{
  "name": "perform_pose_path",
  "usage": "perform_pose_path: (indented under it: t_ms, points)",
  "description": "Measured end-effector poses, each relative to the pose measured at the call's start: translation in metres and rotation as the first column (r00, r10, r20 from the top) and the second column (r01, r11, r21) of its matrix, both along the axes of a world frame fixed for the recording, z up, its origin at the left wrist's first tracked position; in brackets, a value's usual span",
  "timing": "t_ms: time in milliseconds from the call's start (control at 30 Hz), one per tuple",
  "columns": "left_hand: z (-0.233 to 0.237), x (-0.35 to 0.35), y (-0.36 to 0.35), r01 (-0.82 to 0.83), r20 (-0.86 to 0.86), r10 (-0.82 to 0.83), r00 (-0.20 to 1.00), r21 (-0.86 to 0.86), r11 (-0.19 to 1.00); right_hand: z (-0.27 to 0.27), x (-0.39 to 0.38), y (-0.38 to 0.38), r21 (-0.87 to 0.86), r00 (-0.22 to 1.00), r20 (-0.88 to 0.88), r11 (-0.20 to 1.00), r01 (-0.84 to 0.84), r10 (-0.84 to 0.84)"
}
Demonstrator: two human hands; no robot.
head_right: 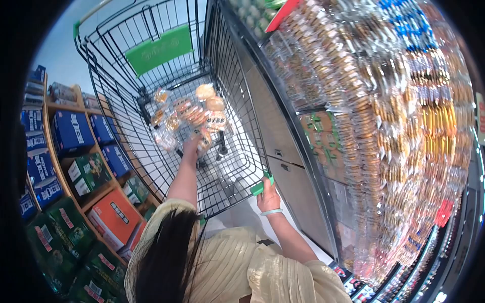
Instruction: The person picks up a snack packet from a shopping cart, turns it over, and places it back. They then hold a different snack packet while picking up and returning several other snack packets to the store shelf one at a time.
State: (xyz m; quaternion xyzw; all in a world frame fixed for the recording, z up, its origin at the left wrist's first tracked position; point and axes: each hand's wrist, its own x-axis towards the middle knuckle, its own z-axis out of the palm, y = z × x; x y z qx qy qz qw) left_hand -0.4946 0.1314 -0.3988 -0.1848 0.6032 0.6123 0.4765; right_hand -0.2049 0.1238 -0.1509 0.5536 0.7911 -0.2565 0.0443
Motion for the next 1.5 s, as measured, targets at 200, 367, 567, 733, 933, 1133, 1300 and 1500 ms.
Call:
perform_pose_path:
  t_ms: [200, 367, 567, 733, 933, 1133, 1300, 1500]
  points:
    - [0.119, -0.005, -0.025, 0.051, 0.098, -0.085, 0.992, 0.311, 0.949, 0.001, 0.002, 0.003, -0.002, 0.999, -0.028, 1.000, -0.023, 0.023]
    - [0.247, 0.009, -0.044, 0.013, 0.155, -0.130, 0.979, 0.595, 0.804, -0.001, 0.007, 0.005, -0.023, 0.997, -0.026, 0.997, -0.072, 0.071]
    - [0.320, 0.041, -0.058, 0.081, 0.023, -0.149, 0.989, 0.755, 0.651, 0.016, 0.010, 0.025, -0.231, 0.992, -0.086, 0.967, -0.111, 0.093]
    - [0.346, 0.082, -0.076, 0.080, -0.034, -0.077, 0.996, 0.687, 0.723, 0.042, 0.039, 0.037, -0.439, 0.764, -0.559, 0.897, 0.055, -0.321]
    - [0.358, 0.135, -0.084, 0.148, -0.026, -0.171, 0.985, 0.636, 0.757, 0.136, 0.029, 0.027, -0.324, 0.458, -0.843, 0.946, -0.013, -0.282]
    - [0.409, 0.196, -0.075, 0.379, -0.205, -0.322, 0.924, 0.585, 0.717, 0.181, 0.046, -0.006, 0.025, 0.746, -0.660, 0.994, -0.103, 0.093]
    - [0.413, 0.214, -0.059, 0.479, -0.264, -0.401, 0.877, 0.540, 0.692, 0.169, 0.063, -0.014, 0.045, 0.729, -0.683, 0.999, -0.021, 0.046]
    - [0.427, 0.224, -0.045, 0.591, -0.302, -0.514, 0.803, 0.518, 0.618, 0.185, 0.073, -0.010, 0.032, 0.768, -0.640, 0.998, 0.053, -0.021]
